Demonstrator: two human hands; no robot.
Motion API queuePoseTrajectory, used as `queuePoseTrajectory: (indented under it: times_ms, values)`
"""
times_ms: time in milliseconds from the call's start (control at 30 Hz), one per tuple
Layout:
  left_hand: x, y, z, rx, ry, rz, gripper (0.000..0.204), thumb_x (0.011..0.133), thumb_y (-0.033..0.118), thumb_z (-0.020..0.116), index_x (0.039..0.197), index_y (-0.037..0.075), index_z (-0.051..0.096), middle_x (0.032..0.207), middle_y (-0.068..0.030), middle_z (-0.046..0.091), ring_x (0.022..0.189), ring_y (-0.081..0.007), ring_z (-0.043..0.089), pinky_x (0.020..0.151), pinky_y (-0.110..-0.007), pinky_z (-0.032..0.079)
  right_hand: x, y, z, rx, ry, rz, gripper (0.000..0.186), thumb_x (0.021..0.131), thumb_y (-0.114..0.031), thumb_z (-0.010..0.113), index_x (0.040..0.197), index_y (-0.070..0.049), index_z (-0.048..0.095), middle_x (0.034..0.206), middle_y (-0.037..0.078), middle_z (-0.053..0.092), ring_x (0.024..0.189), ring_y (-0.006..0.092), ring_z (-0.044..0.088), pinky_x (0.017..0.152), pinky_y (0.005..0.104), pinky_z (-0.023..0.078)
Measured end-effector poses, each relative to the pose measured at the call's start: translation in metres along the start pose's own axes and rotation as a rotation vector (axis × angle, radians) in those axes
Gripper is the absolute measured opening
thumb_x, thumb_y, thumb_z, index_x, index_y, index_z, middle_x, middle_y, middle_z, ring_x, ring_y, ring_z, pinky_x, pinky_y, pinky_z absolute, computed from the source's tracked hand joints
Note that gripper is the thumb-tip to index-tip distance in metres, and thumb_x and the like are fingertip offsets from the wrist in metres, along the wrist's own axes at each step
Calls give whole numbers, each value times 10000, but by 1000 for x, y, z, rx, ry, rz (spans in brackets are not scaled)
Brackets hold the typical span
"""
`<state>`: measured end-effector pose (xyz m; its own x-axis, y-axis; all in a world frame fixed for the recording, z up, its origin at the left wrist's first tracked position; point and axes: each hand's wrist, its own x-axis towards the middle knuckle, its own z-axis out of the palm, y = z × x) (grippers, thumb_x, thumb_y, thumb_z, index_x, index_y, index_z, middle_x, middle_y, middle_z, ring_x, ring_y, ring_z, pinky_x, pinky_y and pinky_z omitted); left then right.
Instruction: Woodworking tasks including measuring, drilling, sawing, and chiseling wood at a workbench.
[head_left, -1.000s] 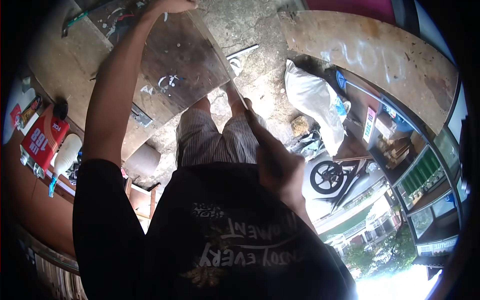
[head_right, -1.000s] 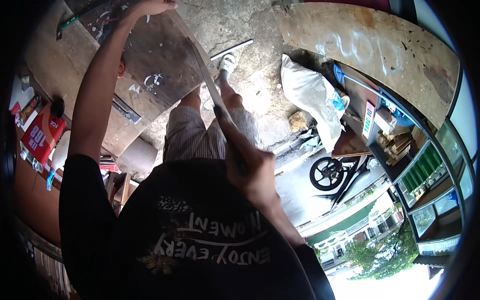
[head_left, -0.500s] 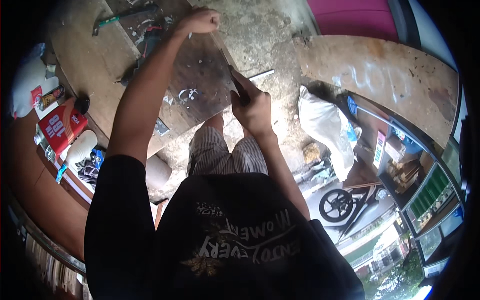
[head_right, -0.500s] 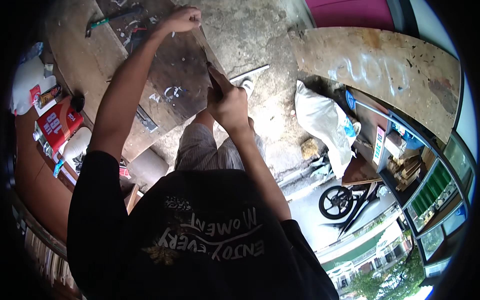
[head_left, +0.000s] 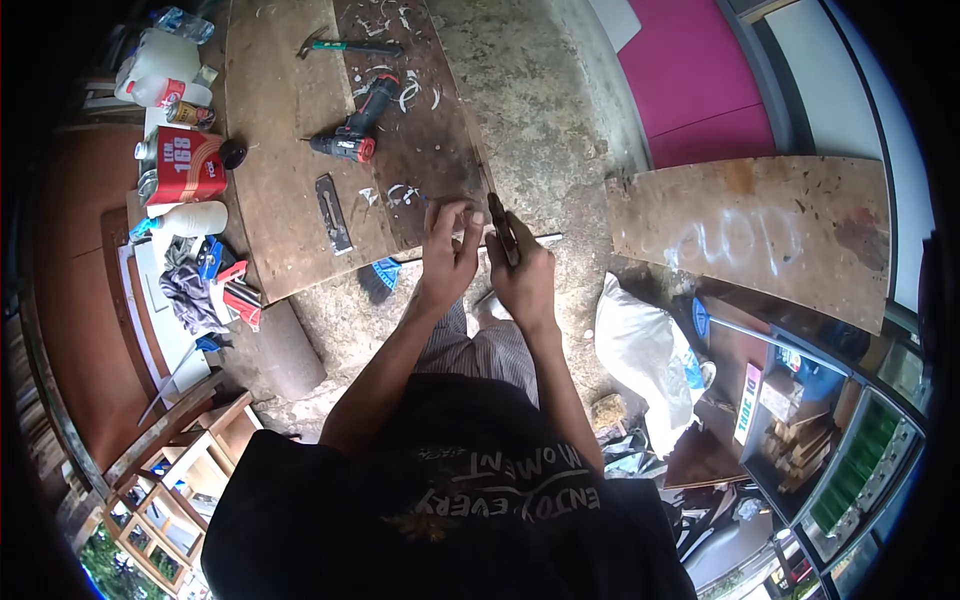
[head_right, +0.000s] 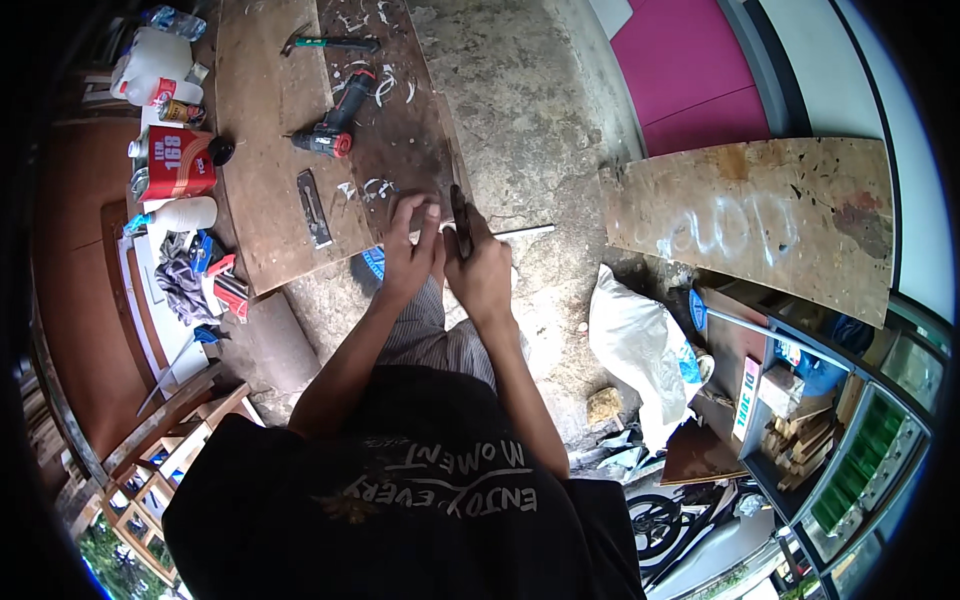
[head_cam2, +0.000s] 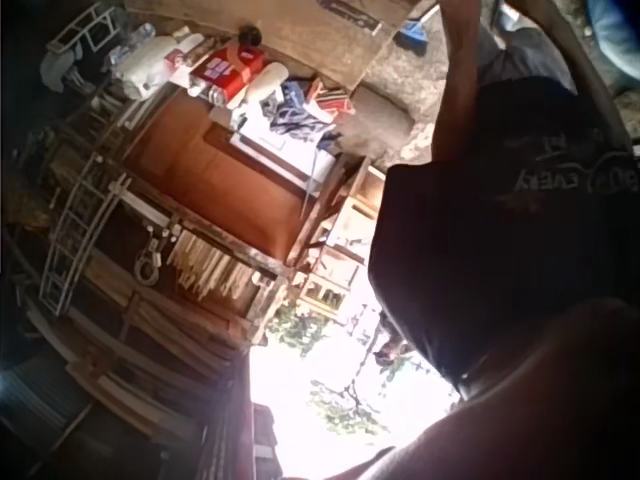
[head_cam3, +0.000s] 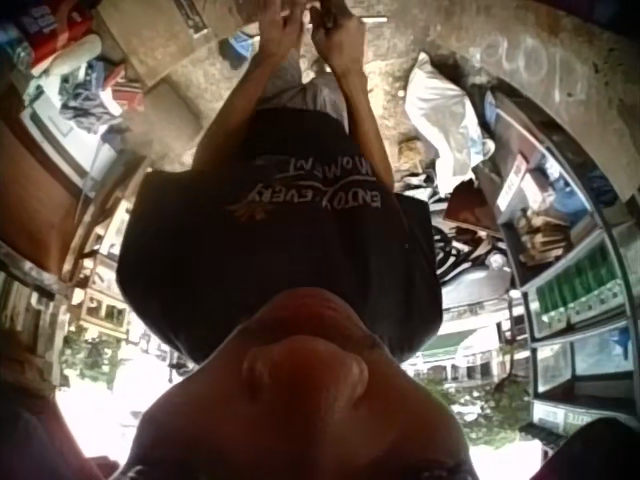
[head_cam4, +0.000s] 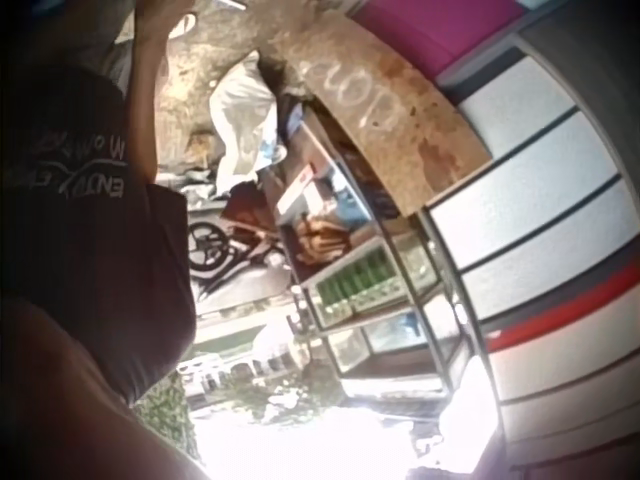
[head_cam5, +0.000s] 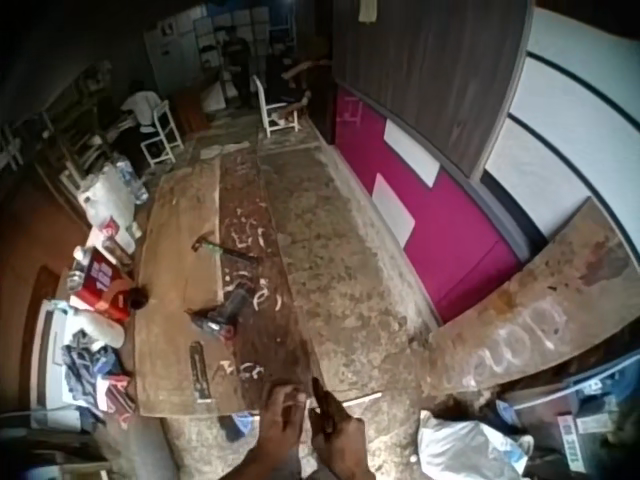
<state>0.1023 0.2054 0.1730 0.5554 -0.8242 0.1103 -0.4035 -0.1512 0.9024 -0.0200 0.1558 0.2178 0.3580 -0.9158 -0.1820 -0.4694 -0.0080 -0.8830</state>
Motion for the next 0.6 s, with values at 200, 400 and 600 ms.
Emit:
queuePoseTrajectory:
  times_ms: [200, 400, 600]
  values:
    - [-13, 89, -17, -341, -360, 561, 374, 925, 311, 631, 1122, -5, 658, 1111, -171, 653, 1020, -352, 628, 914, -447, 479, -92, -49, -65, -43, -22, 17, 314, 899, -64, 699, 1193, 40, 659, 742, 187, 699, 630, 137, 645, 564, 322, 490]
    - [68, -13, 43, -340, -431, 511, 238, 969, 249, 562, 862, 45, 621, 805, -139, 613, 783, -359, 606, 763, -468, 460, 24, 20, -4, -126, 56, -78, 147, 859, -85, 652, 831, 57, 626, 693, 294, 627, 651, 453, 685, 551, 457, 514]
    - [81, -42, 43, -319, -492, 438, 292, 973, 250, 534, 762, 48, 523, 710, -107, 518, 695, -323, 548, 712, -451, 413, 31, -1, 5, -121, -35, 96, 94, 883, -34, 633, 870, 59, 636, 732, 288, 645, 692, 448, 687, 584, 446, 493]
